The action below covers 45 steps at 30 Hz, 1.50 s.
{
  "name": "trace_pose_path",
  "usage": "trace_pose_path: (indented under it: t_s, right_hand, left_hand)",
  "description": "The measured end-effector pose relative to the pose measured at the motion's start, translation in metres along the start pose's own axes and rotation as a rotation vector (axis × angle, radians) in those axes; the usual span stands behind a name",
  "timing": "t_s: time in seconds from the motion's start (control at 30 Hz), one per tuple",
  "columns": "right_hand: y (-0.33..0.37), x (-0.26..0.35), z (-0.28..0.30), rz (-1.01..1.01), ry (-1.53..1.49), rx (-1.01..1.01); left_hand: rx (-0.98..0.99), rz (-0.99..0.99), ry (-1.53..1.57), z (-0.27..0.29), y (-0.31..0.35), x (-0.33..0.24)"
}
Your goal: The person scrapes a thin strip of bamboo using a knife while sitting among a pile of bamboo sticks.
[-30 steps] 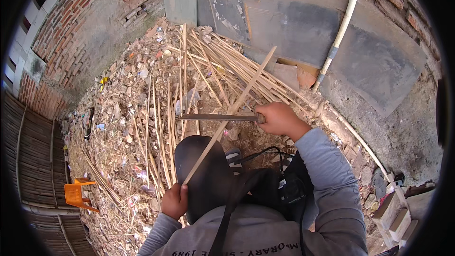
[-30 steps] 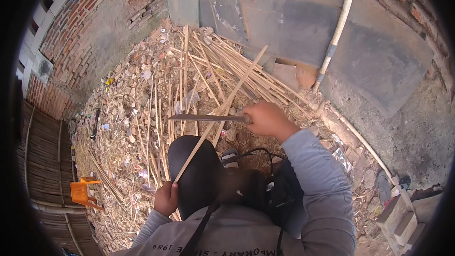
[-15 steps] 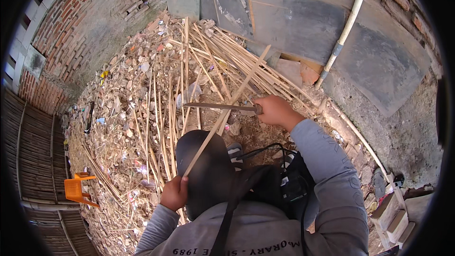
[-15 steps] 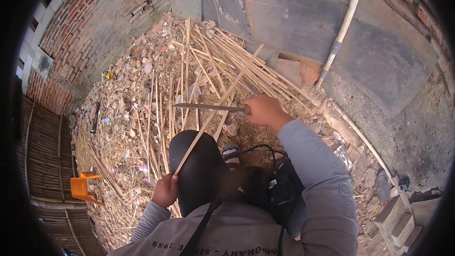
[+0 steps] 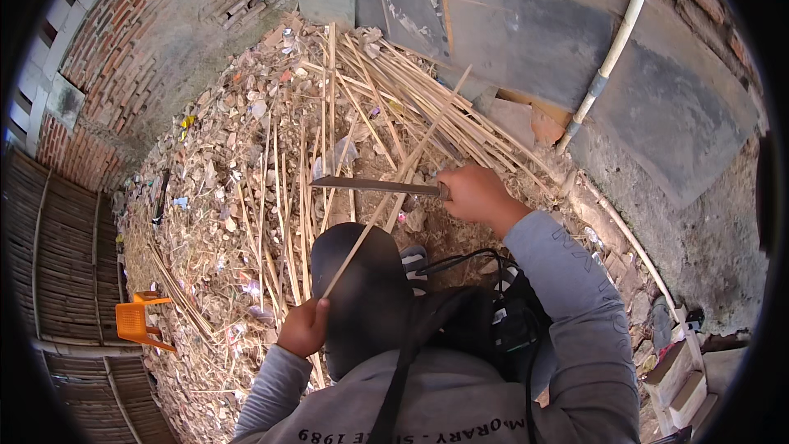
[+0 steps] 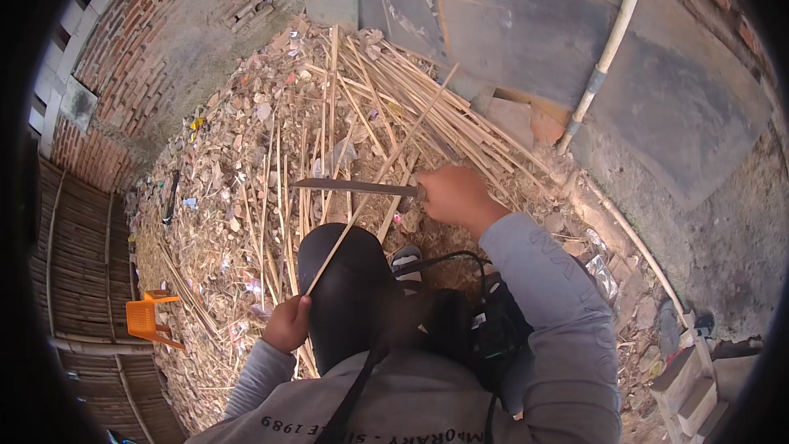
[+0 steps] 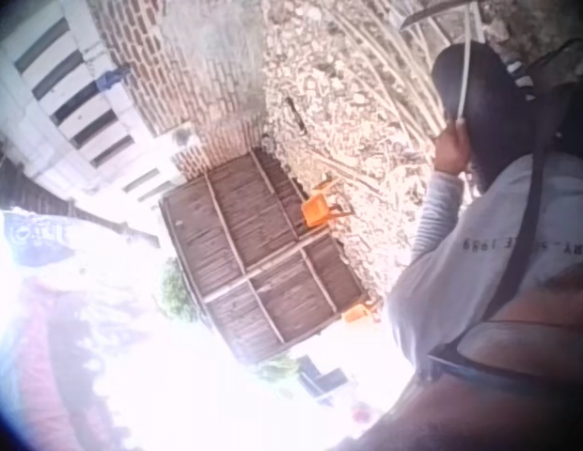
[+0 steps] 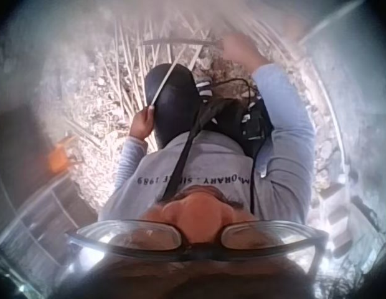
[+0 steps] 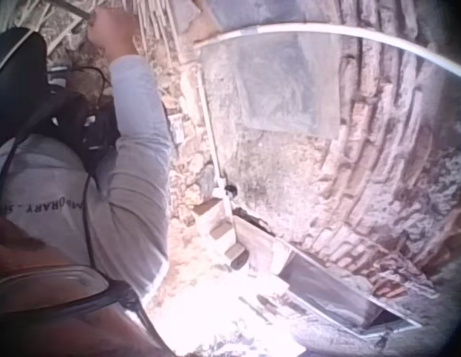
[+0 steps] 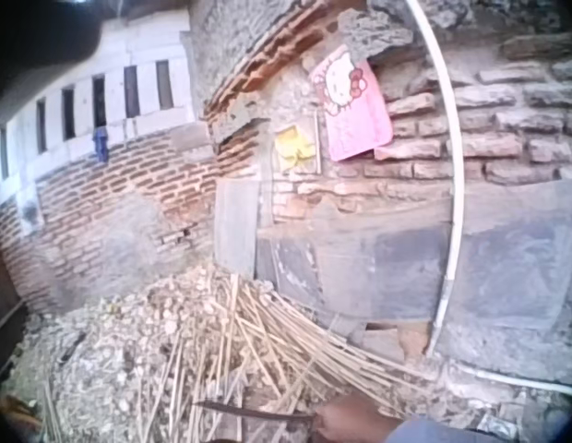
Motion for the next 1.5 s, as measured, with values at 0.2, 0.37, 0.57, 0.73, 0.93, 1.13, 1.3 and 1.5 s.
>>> trace_pose_path:
  t_s: [0.2,0.37,0.57,0.73,0.93,1.13,1.3,1.5]
  right_hand:
    - [0.001,-0.022,0.002,-0.142,-0.082,-0.115]
    - [0.003,0.013,0.002,-0.048,0.029,-0.059]
    - [0.001,-0.034,0.008,-0.267,0.006,-0.067]
    - [0.01,-0.022,0.019,-0.216,0.047,-0.08]
    - [0.01,-0.019,0.006,-0.063,-0.085,-0.042]
    - [0.016,-0.033,0.006,-0.006,-0.063,-0.054]
    - [0.015,-0.016,0.006,-0.007,-0.045,-0.039]
    - [0.009,-0.018,0.011,-0.065,-0.075,-0.027]
  left_hand:
    - [-0.041,-0.073,-0.08,-0.002,-0.004,-0.004]
    - [-0.084,-0.102,-0.099,-0.006,-0.003,0.002]
    - [-0.137,-0.087,-0.16,-0.014,-0.002,0.005]
    - [-0.121,-0.137,-0.18,-0.002,-0.002,0.0]
    - [-0.123,-0.058,-0.1,-0.007,0.008,0.003]
    - [-0.265,-0.032,-0.263,0.013,0.018,-0.007]
    - [-0.242,0.041,-0.389,0.002,0.024,0.012]
    - [-0.177,0.003,-0.162,-0.015,0.022,0.031]
Point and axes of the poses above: each hand's wrist, its own y-axis away from the middle knuckle, its own z-axis out of the back of the hand, x = y × z, the point moved 2 cm from there along -y, towards the middle knuckle, and after that the axes turned 3 degrees about -y, right-handed, at the moved point
